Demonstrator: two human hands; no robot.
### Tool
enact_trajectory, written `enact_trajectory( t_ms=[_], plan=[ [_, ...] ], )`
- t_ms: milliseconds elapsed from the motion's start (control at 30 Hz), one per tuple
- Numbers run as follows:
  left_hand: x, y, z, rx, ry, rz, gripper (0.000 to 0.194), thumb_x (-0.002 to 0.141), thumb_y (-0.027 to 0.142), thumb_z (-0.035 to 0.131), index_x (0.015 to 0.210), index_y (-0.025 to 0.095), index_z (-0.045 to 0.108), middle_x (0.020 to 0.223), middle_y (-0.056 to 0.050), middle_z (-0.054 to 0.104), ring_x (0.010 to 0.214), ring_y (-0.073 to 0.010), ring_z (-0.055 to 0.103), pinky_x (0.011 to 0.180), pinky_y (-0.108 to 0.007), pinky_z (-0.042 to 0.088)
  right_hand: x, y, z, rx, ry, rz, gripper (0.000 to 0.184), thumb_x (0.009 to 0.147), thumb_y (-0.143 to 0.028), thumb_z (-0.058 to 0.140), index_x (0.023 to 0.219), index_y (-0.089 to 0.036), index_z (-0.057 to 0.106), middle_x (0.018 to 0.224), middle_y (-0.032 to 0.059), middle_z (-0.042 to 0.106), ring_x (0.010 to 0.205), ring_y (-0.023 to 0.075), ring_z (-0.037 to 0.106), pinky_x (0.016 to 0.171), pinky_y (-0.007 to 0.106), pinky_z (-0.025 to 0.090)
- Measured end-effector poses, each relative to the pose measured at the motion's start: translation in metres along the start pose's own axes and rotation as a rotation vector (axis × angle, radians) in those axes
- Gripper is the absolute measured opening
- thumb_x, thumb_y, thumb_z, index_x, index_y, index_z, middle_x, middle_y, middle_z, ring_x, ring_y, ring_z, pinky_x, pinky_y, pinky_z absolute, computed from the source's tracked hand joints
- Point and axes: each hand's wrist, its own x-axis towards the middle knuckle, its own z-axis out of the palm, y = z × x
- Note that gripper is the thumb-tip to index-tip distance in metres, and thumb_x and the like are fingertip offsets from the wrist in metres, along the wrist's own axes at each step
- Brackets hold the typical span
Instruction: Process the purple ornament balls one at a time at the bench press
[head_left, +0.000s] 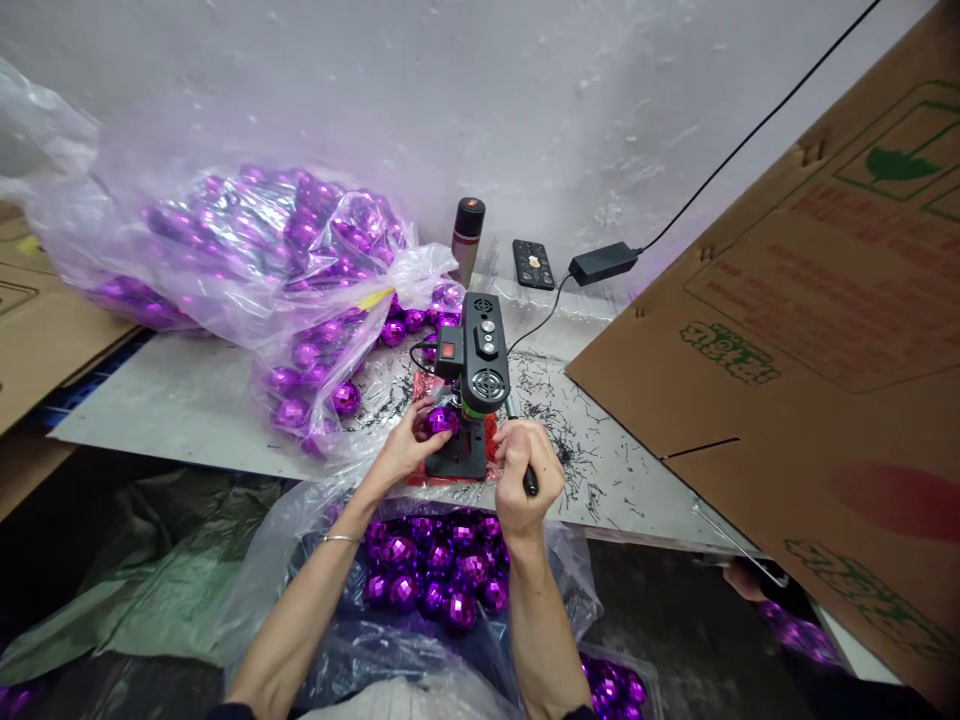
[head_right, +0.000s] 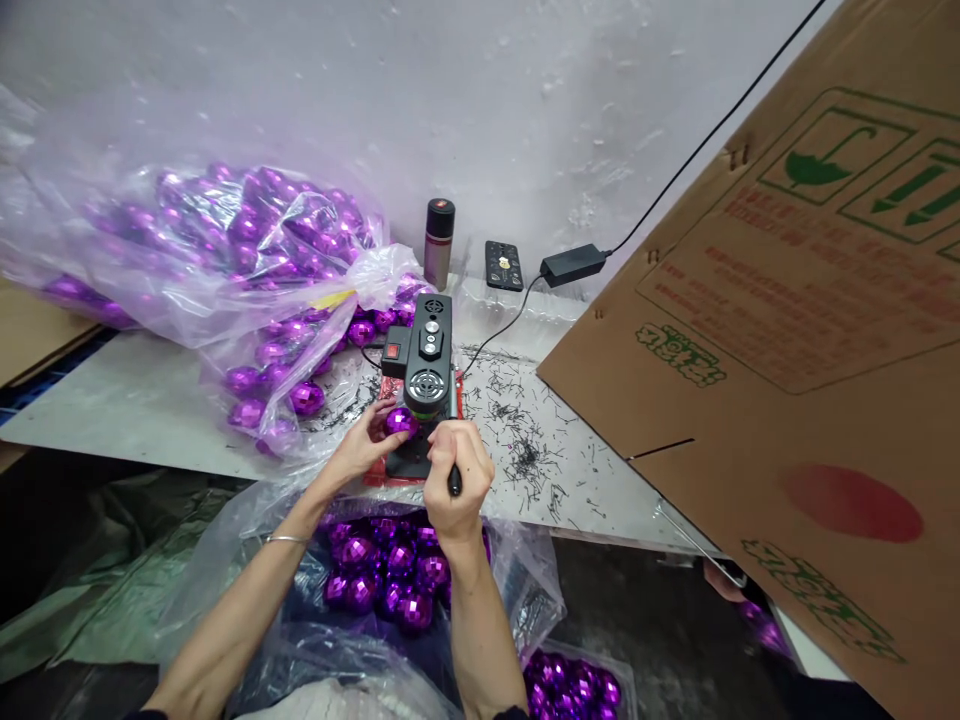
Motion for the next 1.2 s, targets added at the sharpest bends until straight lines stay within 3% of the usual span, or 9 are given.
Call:
enact_trajectory(
  t_ms=[100,233,467,600,733,933,1200],
  plan=[
    [0.002,-0.004,-0.007,-0.159,-0.032,-0.091,0.062,0.081,0.048,0.081,0.132,0.017,0.064,0.126,-0.013,0.078,0.115,-0.0262,0.075,0.103,-0.043,0.059,0.004,-0.003,0.001,-0.001,0.009,0.012,0.037,0.105,-0.017,0.045,0.069,-0.023,0.049,0.067,-0.0014,0.057,0.068,0.0141,0.06,0.066,0.032,0.046],
    [0.001,0.003,-0.008,-0.121,-0.083,-0.087,0.065,0.081,0.049,0.08,0.135,0.017,0.063,0.125,-0.012,0.078,0.113,-0.0267,0.075,0.102,-0.044,0.06,0.008,-0.007,0.001,0.009,0.0,0.035,0.038,0.105,-0.018,0.045,0.068,-0.023,0.049,0.068,-0.0015,0.057,0.067,0.0133,0.059,0.064,0.031,0.045],
    [0.0,0.018,0.005,0.454,-0.019,0.162,0.054,0.079,0.038,0.084,0.129,0.024,0.07,0.123,-0.009,0.076,0.116,-0.032,0.071,0.106,-0.047,0.056,0.007,-0.006,-0.001,0.018,-0.004,0.016,0.037,0.105,-0.016,0.046,0.069,-0.023,0.051,0.07,-0.0016,0.058,0.069,0.0134,0.06,0.066,0.031,0.047],
    [-0.003,0.015,0.016,0.561,0.043,0.245,0.055,0.08,0.034,0.084,0.131,0.022,0.068,0.118,-0.01,0.074,0.115,-0.0324,0.069,0.106,-0.048,0.055,0.006,-0.006,-0.001,0.019,-0.008,0.013,0.036,0.105,-0.015,0.045,0.07,-0.023,0.05,0.07,-0.0021,0.057,0.069,0.0128,0.059,0.067,0.03,0.046],
    [-0.009,0.014,0.024,0.579,0.076,0.26,0.054,0.081,0.033,0.085,0.131,0.023,0.067,0.12,-0.011,0.072,0.117,-0.0329,0.068,0.107,-0.049,0.054,0.005,-0.005,-0.001,0.013,-0.011,0.011,0.035,0.105,-0.015,0.046,0.071,-0.023,0.051,0.07,-0.0015,0.058,0.069,0.0131,0.06,0.067,0.03,0.047],
    [-0.01,0.005,0.029,0.492,0.035,0.263,0.057,0.083,0.039,0.085,0.134,0.024,0.066,0.128,-0.012,0.071,0.122,-0.0329,0.067,0.108,-0.05,0.053,0.002,-0.002,-0.002,-0.008,-0.006,-0.001,0.034,0.104,-0.016,0.046,0.072,-0.022,0.054,0.071,-0.0002,0.061,0.07,0.0148,0.062,0.066,0.031,0.049],
    [-0.014,-0.016,0.038,0.414,0.124,0.3,0.062,0.085,0.048,0.083,0.136,0.02,0.064,0.132,-0.015,0.073,0.127,-0.0354,0.066,0.112,-0.055,0.05,-0.015,0.015,0.001,-0.024,0.003,-0.065,0.033,0.102,-0.013,0.045,0.072,-0.023,0.053,0.069,-0.0007,0.059,0.069,0.0145,0.062,0.062,0.03,0.047]
  ],
)
